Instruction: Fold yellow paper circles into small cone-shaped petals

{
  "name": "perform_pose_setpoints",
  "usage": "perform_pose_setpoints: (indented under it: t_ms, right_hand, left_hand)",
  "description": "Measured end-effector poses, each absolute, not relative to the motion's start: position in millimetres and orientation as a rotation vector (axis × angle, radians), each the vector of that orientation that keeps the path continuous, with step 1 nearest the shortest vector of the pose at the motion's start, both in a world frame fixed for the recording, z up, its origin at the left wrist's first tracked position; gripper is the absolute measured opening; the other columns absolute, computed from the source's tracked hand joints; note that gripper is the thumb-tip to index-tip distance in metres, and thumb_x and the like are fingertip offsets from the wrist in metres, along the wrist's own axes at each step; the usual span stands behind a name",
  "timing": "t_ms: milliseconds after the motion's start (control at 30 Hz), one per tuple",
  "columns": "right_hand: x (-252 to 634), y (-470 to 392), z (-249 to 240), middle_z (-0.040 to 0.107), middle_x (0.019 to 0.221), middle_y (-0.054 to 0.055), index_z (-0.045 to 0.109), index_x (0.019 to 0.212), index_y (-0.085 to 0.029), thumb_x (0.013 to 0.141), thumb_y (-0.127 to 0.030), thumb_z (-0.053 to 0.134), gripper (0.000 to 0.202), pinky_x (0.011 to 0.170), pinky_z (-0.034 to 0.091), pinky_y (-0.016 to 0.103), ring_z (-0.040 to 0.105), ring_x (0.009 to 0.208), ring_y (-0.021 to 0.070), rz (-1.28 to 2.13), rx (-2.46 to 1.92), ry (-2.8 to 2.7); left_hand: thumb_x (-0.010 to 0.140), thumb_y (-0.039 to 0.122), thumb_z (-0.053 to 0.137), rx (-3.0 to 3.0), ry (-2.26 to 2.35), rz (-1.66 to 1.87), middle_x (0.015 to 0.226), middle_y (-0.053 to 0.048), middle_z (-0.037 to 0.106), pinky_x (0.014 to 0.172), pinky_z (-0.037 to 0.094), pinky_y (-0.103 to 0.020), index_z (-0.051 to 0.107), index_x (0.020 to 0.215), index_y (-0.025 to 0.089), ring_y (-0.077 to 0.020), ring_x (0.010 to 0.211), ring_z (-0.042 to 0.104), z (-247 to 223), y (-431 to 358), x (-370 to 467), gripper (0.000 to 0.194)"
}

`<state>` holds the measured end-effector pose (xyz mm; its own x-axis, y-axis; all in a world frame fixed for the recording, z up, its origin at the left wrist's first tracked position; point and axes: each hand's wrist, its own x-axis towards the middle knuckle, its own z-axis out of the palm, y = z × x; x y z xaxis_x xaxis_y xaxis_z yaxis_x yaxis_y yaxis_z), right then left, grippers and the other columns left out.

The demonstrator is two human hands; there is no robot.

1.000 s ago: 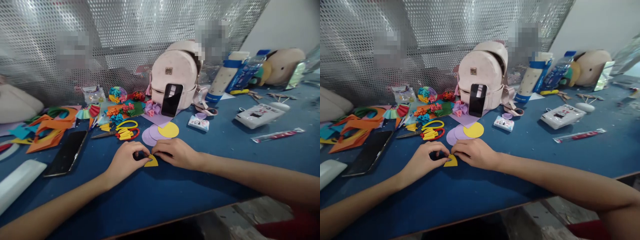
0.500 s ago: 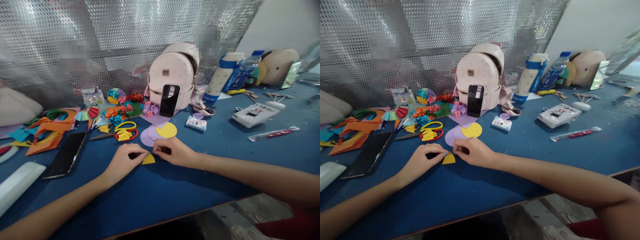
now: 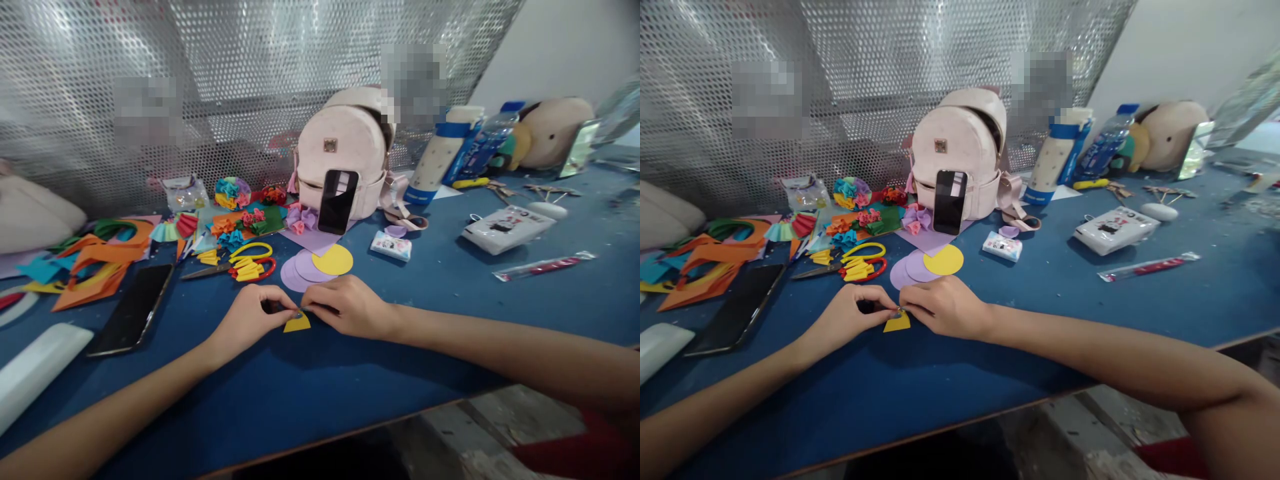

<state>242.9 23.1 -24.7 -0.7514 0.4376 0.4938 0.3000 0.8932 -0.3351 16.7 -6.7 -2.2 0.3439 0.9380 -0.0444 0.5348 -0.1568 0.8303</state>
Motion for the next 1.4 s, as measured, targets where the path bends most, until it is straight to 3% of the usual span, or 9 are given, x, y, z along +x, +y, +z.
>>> perform_pose_setpoints:
  t_ms: [200, 700, 1067, 1400]
  right_hand:
    - [241.9, 23.3, -25.7, 0.068, 0.073, 0.001, 0.062, 0.09, -0.018, 0.098, -0.016, 0.051, 0.014, 0.057, 0.029, 0.025, 0.053, 0.061, 0.0123, 0.276, -0.553, -2.474]
    - [241.2, 22.3, -24.7, 0.073, 0.08, 0.001, 0.063, 0.094, -0.019, 0.093, -0.013, 0.057, 0.008, 0.058, 0.032, 0.024, 0.06, 0.064, 0.0135, 0.361, -0.643, -2.469]
    - [241.5, 23.7, -25.3, 0.074, 0.086, 0.001, 0.065, 0.097, -0.02, 0.099, -0.017, 0.055, 0.011, 0.063, 0.037, 0.024, 0.062, 0.07, 0.0133, 0.396, -0.583, -2.48]
    - [241.7, 22.8, -22.6, 0.073, 0.089, 0.002, 0.067, 0.098, -0.02, 0.101, -0.021, 0.054, 0.013, 0.066, 0.041, 0.024, 0.063, 0.074, 0.0138, 0.44, -0.53, -2.473]
  left_hand:
    - [0.079, 0.025, 0.072, 1.972, 1.33, 0.624, 0.066, 0.002, 0.065, 0.06, 0.038, -0.025, 0.075, 0.072, 0.019, -0.0127, 0.061, 0.053, 0.0, -6.2, 19.2, 0.01]
    - [0.09, 0.018, 0.063, 2.187, 1.335, 0.525, 0.088, 0.001, 0.077, 0.08, 0.041, -0.031, 0.075, 0.079, 0.022, -0.0195, 0.081, 0.067, 4.8, -8.9, 18.7, 0.017]
    - [0.083, 0.021, 0.067, 2.005, 1.287, 0.556, 0.073, 0.001, 0.071, 0.065, 0.04, -0.026, 0.076, 0.074, 0.019, -0.0149, 0.066, 0.059, 5.0, -7.9, 18.0, 0.014]
    - [0.078, 0.028, 0.07, 1.861, 1.278, 0.539, 0.065, 0.001, 0.067, 0.06, 0.04, -0.024, 0.073, 0.07, 0.017, -0.0138, 0.062, 0.056, 3.7, -8.5, 17.9, 0.014]
